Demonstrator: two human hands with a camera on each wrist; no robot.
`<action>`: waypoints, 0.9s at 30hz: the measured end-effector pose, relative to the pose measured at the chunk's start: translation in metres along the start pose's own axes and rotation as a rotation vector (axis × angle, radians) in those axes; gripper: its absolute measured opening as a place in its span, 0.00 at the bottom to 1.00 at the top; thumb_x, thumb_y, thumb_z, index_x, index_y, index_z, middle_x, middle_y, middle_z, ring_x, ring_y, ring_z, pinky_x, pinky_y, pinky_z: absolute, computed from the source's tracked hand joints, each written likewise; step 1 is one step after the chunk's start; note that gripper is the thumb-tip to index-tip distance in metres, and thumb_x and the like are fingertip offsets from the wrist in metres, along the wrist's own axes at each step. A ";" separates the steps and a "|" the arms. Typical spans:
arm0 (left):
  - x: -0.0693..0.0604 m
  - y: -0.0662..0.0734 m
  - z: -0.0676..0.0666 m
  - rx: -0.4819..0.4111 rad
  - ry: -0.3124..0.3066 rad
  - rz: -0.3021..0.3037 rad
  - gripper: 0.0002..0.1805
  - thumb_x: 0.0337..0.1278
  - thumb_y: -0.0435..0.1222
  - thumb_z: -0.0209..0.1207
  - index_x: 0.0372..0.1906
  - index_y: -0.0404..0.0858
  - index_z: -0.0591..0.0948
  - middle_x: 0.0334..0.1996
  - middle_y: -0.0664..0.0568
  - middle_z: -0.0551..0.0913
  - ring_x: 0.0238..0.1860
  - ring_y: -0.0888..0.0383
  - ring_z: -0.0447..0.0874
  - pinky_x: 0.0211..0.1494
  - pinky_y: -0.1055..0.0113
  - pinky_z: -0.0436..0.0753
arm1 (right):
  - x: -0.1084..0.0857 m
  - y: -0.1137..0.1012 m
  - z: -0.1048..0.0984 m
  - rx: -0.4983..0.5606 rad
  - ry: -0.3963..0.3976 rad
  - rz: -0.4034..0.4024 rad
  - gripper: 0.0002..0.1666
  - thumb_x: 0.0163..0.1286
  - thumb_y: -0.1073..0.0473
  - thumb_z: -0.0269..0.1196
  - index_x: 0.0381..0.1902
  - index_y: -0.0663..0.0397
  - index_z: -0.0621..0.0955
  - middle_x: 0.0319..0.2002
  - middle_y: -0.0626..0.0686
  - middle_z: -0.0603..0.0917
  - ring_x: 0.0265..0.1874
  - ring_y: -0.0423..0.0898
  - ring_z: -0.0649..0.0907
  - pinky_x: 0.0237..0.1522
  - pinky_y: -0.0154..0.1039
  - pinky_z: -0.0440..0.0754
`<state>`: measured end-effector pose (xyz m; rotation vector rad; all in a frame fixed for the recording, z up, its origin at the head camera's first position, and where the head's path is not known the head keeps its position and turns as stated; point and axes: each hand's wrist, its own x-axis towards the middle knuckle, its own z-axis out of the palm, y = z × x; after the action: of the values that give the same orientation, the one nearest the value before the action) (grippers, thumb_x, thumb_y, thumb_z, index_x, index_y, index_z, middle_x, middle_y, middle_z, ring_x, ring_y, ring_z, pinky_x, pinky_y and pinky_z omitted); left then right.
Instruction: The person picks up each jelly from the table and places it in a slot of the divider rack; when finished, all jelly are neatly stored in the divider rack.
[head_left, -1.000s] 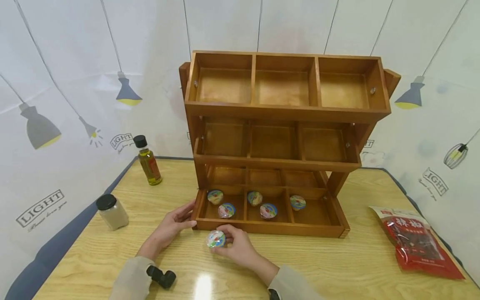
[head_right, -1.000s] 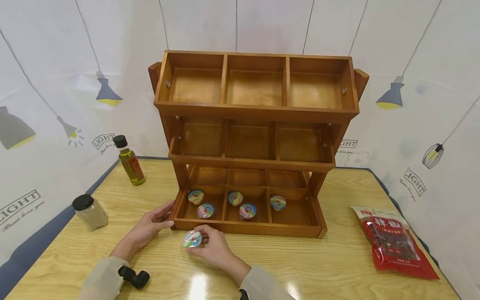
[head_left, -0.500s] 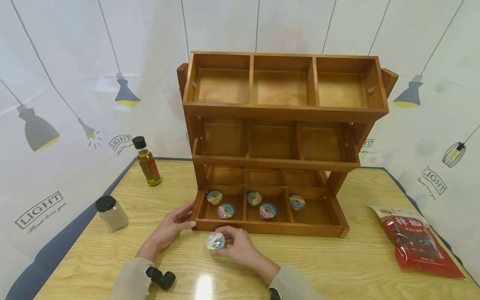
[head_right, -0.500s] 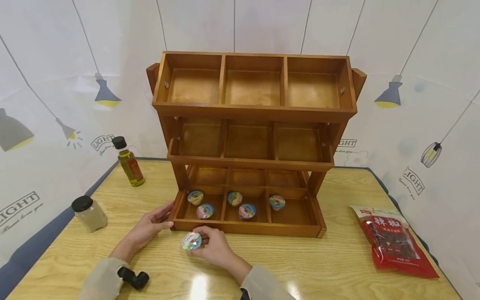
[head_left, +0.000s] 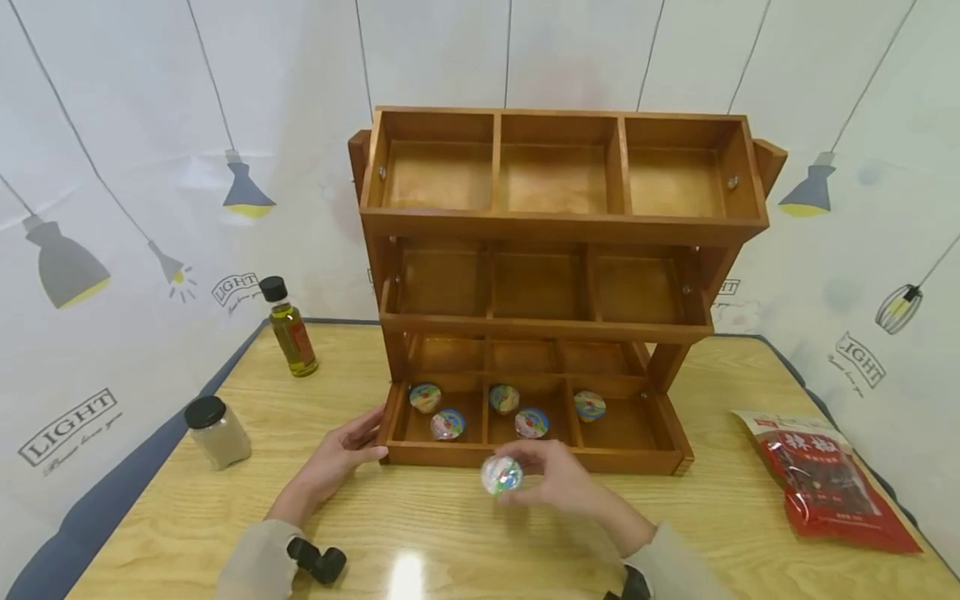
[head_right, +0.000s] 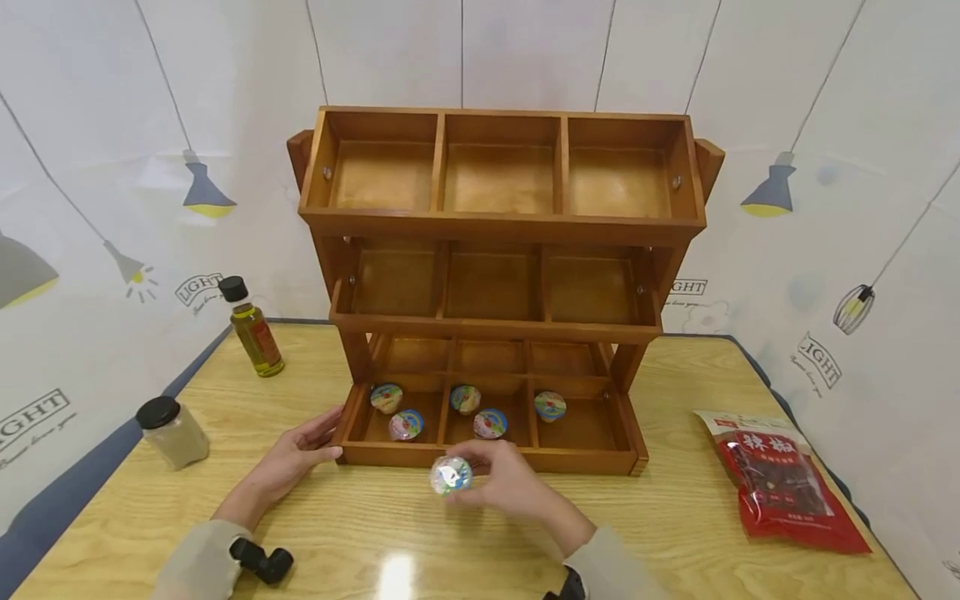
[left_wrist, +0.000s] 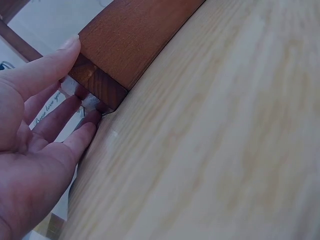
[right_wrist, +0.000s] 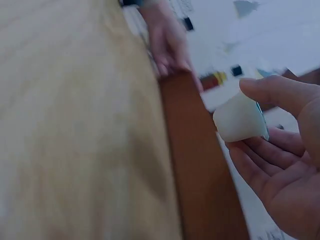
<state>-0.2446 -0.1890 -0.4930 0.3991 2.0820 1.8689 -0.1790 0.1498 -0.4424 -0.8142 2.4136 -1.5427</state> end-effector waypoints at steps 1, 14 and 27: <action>0.000 0.000 0.000 0.000 0.000 0.000 0.39 0.50 0.37 0.59 0.68 0.45 0.55 0.68 0.46 0.53 0.67 0.48 0.54 0.66 0.63 0.62 | -0.004 0.001 -0.011 -0.013 0.014 -0.021 0.30 0.46 0.58 0.70 0.49 0.60 0.76 0.44 0.56 0.81 0.42 0.46 0.81 0.46 0.34 0.78; 0.000 0.000 0.000 0.019 0.010 -0.014 0.39 0.49 0.38 0.60 0.68 0.47 0.56 0.68 0.49 0.54 0.66 0.49 0.55 0.63 0.67 0.65 | -0.042 0.048 -0.125 -0.352 0.330 0.326 0.32 0.48 0.55 0.69 0.49 0.68 0.74 0.41 0.63 0.80 0.39 0.52 0.81 0.34 0.34 0.79; 0.000 0.002 0.000 0.016 0.010 -0.008 0.39 0.49 0.38 0.60 0.67 0.47 0.56 0.68 0.48 0.55 0.66 0.49 0.56 0.62 0.71 0.67 | -0.037 0.054 -0.127 -0.516 0.230 0.357 0.29 0.50 0.59 0.66 0.48 0.72 0.74 0.37 0.60 0.82 0.32 0.47 0.80 0.29 0.35 0.78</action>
<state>-0.2449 -0.1885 -0.4911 0.3854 2.1036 1.8539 -0.2196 0.2871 -0.4381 -0.2440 2.9733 -0.9366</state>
